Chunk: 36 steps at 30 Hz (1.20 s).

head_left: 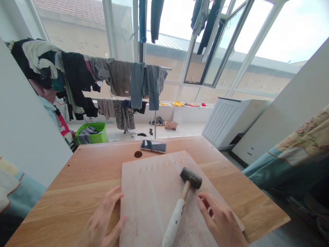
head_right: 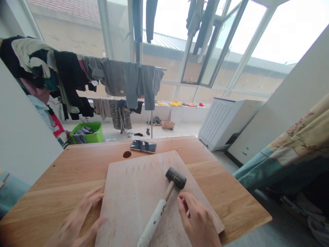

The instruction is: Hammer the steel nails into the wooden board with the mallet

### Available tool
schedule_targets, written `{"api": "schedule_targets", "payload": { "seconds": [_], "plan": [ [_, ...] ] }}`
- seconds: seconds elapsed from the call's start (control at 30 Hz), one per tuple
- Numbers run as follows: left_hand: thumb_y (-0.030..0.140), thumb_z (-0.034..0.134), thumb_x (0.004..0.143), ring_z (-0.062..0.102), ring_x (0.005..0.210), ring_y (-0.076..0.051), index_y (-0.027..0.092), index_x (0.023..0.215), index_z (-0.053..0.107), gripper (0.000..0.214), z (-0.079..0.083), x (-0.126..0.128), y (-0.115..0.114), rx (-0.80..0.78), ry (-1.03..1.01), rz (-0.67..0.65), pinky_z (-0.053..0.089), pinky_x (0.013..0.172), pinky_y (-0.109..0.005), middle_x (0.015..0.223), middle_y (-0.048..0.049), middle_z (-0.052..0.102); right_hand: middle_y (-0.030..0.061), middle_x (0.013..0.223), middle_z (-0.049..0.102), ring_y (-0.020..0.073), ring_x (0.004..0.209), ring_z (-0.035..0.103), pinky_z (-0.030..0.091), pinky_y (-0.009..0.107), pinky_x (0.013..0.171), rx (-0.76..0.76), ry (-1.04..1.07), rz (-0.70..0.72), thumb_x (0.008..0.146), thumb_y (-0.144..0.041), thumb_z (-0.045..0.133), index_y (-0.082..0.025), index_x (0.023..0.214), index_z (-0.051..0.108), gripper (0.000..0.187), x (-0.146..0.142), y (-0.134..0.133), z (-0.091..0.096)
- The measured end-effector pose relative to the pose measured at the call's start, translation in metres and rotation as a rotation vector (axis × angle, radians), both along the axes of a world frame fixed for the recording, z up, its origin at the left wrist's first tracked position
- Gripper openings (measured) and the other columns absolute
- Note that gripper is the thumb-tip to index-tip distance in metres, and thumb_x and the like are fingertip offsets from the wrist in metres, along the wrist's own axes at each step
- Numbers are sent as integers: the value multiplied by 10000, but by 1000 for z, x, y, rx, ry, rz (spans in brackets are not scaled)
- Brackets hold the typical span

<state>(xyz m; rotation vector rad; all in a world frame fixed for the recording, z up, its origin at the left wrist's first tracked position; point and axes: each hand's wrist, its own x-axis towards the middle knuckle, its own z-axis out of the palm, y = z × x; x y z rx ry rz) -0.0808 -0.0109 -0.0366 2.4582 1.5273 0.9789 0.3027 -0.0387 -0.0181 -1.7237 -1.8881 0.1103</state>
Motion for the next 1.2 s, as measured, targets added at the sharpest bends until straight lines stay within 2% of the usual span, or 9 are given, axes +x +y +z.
{"api": "schedule_targets", "payload": {
  "seconds": [0.07, 0.13, 0.3, 0.5, 0.63, 0.73, 0.9, 1.1, 1.2],
  "plan": [
    [343, 639, 869, 587, 1289, -292, 328, 1401, 431, 571, 2, 1, -19, -18, 49, -134, 594, 951, -382, 1505, -95, 498, 95, 1036, 753, 259, 988, 705, 557, 360, 834, 94, -145, -68, 1009, -452, 408, -231, 1088, 671, 352, 30, -1, -11],
    [327, 692, 822, 565, 1313, -315, 334, 1437, 398, 681, 7, 9, -27, -38, 77, -214, 593, 950, -385, 1552, -114, 439, 108, 1150, 743, 329, 1215, 609, 508, 470, 967, 146, -298, -97, 989, -508, 418, -219, 1172, 672, 426, 60, -2, -25],
    [314, 709, 820, 469, 1395, -339, 340, 1470, 363, 737, 22, 43, -13, -137, 123, -337, 523, 1050, -450, 1588, -114, 378, 113, 1180, 742, 365, 1266, 575, 482, 542, 983, 150, -451, -198, 975, -497, 388, -211, 1184, 693, 467, 119, -2, -48],
    [436, 710, 810, 327, 1470, -374, 260, 1419, 445, 687, 36, 119, 18, -357, 136, -575, 418, 1146, -519, 1601, -180, 322, 122, 1182, 746, 329, 1220, 623, 486, 477, 1040, 32, -399, -273, 917, -413, 402, -226, 1103, 716, 410, 192, 10, -42],
    [480, 675, 838, 239, 1497, -394, 193, 1478, 393, 757, 46, 167, 31, -496, 149, -624, 367, 1167, -560, 1635, -227, 217, 160, 1160, 750, 341, 1134, 677, 534, 482, 983, -1, -367, -343, 891, -453, 372, -187, 1113, 697, 475, 243, 19, -39],
    [509, 624, 884, 205, 1503, -412, 180, 1520, 349, 766, 46, 188, 37, -500, 183, -663, 295, 1185, -615, 1642, -217, 213, 176, 1216, 723, 338, 1157, 667, 552, 462, 960, -24, -329, -366, 882, -506, 376, -168, 1163, 662, 525, 272, 20, -44],
    [466, 469, 995, 127, 1521, -414, 283, 1536, 342, 584, 34, 202, 39, -347, 132, -593, 49, 1130, -815, 1427, -100, 594, 192, 1210, 721, 365, 1135, 671, 545, 494, 951, -77, -321, -462, 857, -572, 375, -143, 1179, 659, 606, 287, 22, -48],
    [411, 493, 993, 171, 1522, -381, 250, 1481, 428, 518, 31, 198, 35, -239, 151, -575, 66, 1140, -809, 1394, -99, 623, 171, 1198, 732, 393, 1086, 680, 540, 538, 922, -147, -260, -514, 827, -621, 404, -177, 1195, 679, 639, 266, 24, -29],
    [399, 506, 989, 235, 1508, -365, 235, 1439, 476, 480, 32, 186, 35, -216, 144, -545, 103, 1162, -775, 1334, -113, 661, 160, 1171, 743, 367, 1097, 676, 520, 529, 971, -140, -176, -454, 831, -622, 431, -197, 1149, 694, 592, 248, 18, -20]
  ]
}}
